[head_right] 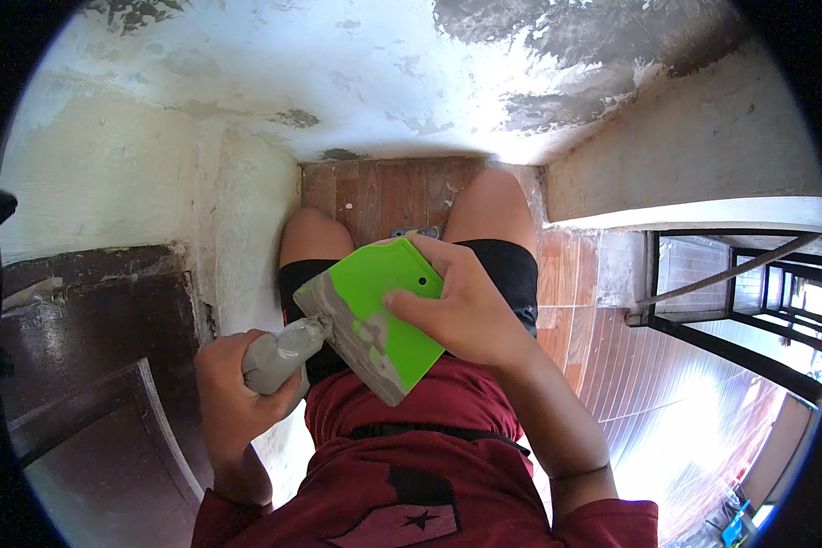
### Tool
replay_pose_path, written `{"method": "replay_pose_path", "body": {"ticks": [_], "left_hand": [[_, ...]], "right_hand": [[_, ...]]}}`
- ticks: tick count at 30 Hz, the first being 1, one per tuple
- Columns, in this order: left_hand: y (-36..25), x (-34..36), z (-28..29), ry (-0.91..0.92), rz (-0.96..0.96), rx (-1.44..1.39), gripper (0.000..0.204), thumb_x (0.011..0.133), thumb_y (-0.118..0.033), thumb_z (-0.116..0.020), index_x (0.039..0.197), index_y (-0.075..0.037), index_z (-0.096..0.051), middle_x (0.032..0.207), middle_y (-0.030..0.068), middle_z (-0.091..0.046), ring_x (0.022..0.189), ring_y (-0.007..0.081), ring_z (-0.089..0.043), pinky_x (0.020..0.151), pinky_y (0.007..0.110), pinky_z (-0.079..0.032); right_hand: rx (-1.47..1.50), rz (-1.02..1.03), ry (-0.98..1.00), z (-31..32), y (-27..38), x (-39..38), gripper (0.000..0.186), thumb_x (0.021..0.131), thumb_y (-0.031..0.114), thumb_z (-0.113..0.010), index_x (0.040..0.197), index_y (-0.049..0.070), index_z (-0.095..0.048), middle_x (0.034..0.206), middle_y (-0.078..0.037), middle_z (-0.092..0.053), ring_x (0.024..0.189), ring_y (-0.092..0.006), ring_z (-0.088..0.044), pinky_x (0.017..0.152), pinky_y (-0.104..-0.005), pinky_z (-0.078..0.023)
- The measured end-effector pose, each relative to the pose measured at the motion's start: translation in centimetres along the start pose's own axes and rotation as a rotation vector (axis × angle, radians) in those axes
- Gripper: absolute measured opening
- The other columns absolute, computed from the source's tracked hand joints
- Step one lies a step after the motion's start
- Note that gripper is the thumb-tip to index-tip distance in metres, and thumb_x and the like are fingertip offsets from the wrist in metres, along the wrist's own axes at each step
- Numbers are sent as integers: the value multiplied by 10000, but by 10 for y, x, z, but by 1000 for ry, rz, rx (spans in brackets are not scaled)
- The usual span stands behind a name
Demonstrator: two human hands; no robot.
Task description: The person kneels on a tiled floor and uses a green plastic trowel to apply and smooth gray plaster onto a damaged wall. They repeatedly scoop plaster from a lump in their left hand onto the trowel, spread it across the wall surface, and occasionally wipe the trowel clean.
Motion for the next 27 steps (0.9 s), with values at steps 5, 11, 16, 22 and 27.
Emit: {"method": "replay_pose_path", "body": {"ticks": [5, 11, 16, 22, 27], "left_hand": [[5, -1, 3, -16, 38, 11, 290, 611, -140, -797, 826, 8, -670, 707, 164, -648, 633, 311, -657, 608, 372, -496], [17, 2, 8, 16, 221, -203, 423, 635, -142, -833, 973, 31, -646, 887, 138, -636, 777, 222, -640, 702, 370, -492], [33, 1, 0, -224, 205, -541, 365, 688, -148, -824, 960, 19, -648, 803, 103, -671, 714, 184, -663, 668, 332, -521], [109, 10, -87, -178, 492, -1481, 405, 765, -109, -745, 1120, 7, -590, 824, 147, -673, 729, 234, -675, 769, 373, -549], [104, 61, -188, 515, -189, -2707, 489, 946, -484, -493, 1323, -188, -396, 811, 92, -656, 779, 295, -665, 798, 480, -522]], "right_hand": [[148, -60, 33, 6, -8, -5, 397, 826, 36, -631, 1212, -48, -597, 1065, -80, -669, 978, -121, -609, 897, -282, -483], [428, -155, 61, 11, -13, -11, 450, 798, 13, -628, 1234, -80, -564, 1105, -132, -662, 1007, -184, -641, 919, -312, -499], [617, -126, 74, 11, -14, -15, 467, 811, 29, -618, 1259, -71, -532, 1098, -156, -660, 996, -212, -657, 883, -324, -526], [620, 15, -75, 6, 44, -17, 543, 844, 66, -643, 1344, -37, -458, 1150, -144, -634, 1014, -228, -644, 889, -362, -546], [368, 591, -268, -22, 193, -13, 441, 900, -11, -580, 1330, -35, -486, 1214, -129, -608, 1124, -199, -586, 982, -341, -464]]}}
Point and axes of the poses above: each hand's wrist, its own x-axis towards the middle knuckle, its own z-axis out of the back of the hand, y = z × x, the point moved 5 cm from there along x, towards the middle knuckle
